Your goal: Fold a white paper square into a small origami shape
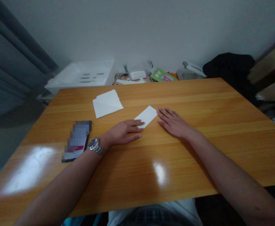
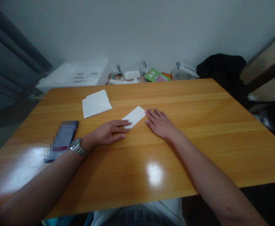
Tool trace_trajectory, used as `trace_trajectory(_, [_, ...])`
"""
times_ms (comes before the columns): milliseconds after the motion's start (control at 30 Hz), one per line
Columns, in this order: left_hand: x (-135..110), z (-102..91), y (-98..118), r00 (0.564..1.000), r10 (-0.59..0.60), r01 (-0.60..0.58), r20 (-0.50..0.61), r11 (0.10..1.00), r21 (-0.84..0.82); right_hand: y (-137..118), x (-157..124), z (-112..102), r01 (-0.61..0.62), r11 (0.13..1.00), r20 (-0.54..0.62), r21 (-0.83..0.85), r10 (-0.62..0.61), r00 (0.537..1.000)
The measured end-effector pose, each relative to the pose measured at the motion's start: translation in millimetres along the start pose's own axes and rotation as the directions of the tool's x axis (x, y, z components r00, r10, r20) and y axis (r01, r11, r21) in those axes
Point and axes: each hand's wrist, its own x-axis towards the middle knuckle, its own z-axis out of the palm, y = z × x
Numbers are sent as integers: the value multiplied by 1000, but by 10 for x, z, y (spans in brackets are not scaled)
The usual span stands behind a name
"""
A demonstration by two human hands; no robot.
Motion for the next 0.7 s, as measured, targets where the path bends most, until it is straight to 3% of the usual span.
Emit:
trace_trajectory(133, [28, 30, 46, 1000, 5, -4, -14, 996, 88, -40, 19, -23, 9, 1000, -66, -4, -9, 998])
trace_trajectory(300, [33, 85, 92, 999, -27, 23, 23, 988, 153, -74, 74, -102, 230, 971, -126, 61, -221, 967])
trace_trajectory(433, [24, 165, 98, 999, -32, 36, -35, 993, 108, -121, 87, -89, 365, 921, -127, 138, -349, 929])
trace_trajectory(700, [14, 168, 41, 982, -116, 136, -150, 981, 135, -142, 60, -87, 370, 906, -101, 206, -357, 929])
